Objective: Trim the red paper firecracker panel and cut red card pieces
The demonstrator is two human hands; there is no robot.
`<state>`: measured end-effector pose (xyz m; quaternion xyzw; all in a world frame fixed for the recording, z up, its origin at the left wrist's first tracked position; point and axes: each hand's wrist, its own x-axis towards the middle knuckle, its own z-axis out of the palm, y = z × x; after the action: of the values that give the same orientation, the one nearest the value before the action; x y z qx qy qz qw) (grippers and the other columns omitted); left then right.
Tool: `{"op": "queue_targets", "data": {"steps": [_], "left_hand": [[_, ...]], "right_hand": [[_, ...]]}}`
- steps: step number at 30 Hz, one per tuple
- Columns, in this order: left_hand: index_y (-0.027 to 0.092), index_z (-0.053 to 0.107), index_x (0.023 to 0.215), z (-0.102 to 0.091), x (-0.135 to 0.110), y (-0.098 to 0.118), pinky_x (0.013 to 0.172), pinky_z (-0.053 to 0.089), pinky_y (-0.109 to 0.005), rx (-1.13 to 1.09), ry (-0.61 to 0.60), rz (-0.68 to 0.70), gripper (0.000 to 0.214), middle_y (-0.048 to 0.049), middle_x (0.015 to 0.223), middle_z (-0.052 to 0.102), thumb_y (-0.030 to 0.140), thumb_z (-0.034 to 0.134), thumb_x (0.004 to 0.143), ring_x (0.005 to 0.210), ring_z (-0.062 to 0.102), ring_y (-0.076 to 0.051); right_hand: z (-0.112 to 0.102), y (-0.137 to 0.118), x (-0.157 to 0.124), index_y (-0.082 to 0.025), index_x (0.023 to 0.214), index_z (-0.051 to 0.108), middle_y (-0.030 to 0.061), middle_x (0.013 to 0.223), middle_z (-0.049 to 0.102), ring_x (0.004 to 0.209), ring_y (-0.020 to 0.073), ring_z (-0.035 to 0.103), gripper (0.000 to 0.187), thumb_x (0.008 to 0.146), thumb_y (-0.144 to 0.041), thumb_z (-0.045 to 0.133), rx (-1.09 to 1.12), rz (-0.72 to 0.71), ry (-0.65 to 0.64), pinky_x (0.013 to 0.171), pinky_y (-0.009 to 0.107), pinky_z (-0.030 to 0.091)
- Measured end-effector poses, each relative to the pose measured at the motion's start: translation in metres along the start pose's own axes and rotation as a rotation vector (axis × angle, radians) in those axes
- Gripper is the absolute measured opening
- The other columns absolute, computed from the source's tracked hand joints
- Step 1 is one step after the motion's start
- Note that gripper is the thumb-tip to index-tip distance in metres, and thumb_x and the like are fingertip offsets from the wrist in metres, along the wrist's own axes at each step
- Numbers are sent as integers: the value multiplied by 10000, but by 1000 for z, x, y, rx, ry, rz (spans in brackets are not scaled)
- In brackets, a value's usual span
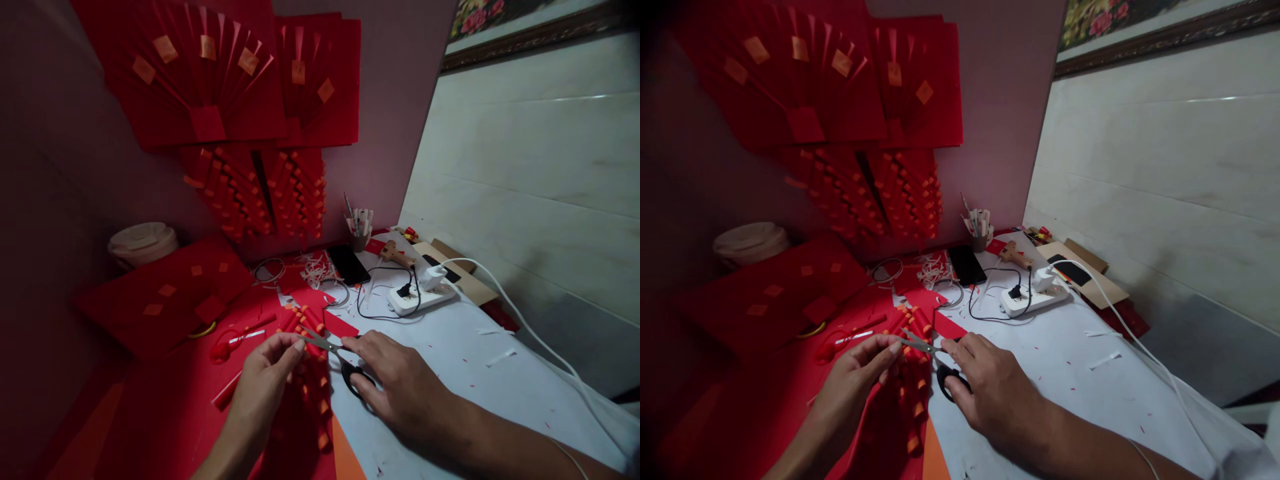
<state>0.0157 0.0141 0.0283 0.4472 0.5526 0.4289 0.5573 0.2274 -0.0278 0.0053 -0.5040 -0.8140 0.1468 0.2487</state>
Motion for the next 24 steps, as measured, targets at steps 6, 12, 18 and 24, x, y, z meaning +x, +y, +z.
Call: {"op": "queue_targets", "data": {"steps": [6, 12, 18, 24], "left_hand": [[184, 703, 656, 2, -2, 2, 499, 338, -231, -18, 18, 5, 161, 10, 550, 590, 314, 797, 664, 514, 467, -139], [185, 693, 641, 2, -1, -1, 483, 320, -218, 3, 5, 4, 170, 14, 522, 561, 326, 777, 684, 508, 445, -129], [183, 649, 617, 0, 2, -4, 476, 320, -201, -21, -15, -7, 211, 22, 529, 551, 343, 768, 686, 498, 428, -113], [191, 636, 714, -5, 4, -8, 429, 312, -183, -46, 58, -30, 248, 47, 538, 524, 410, 751, 717, 467, 408, -97]], "right_hand": [[2, 0, -1, -185, 1348, 509, 126, 1130, 662, 1016, 295, 630, 479, 879, -130, 590, -43, -19, 13, 846, 463, 560], [3, 0, -2, -197, 1354, 501, 130, 1138, 657, 1026, 296, 626, 479, 885, -133, 572, -40, -26, 34, 855, 466, 559], [3, 0, -2, -189, 1334, 520, 113, 1073, 653, 955, 272, 637, 445, 893, -151, 570, 62, -24, 15, 828, 452, 560], [-1, 2, -1, -171, 1361, 508, 140, 1142, 640, 1028, 291, 618, 471, 896, -125, 568, -15, -26, 79, 859, 477, 561]]}}
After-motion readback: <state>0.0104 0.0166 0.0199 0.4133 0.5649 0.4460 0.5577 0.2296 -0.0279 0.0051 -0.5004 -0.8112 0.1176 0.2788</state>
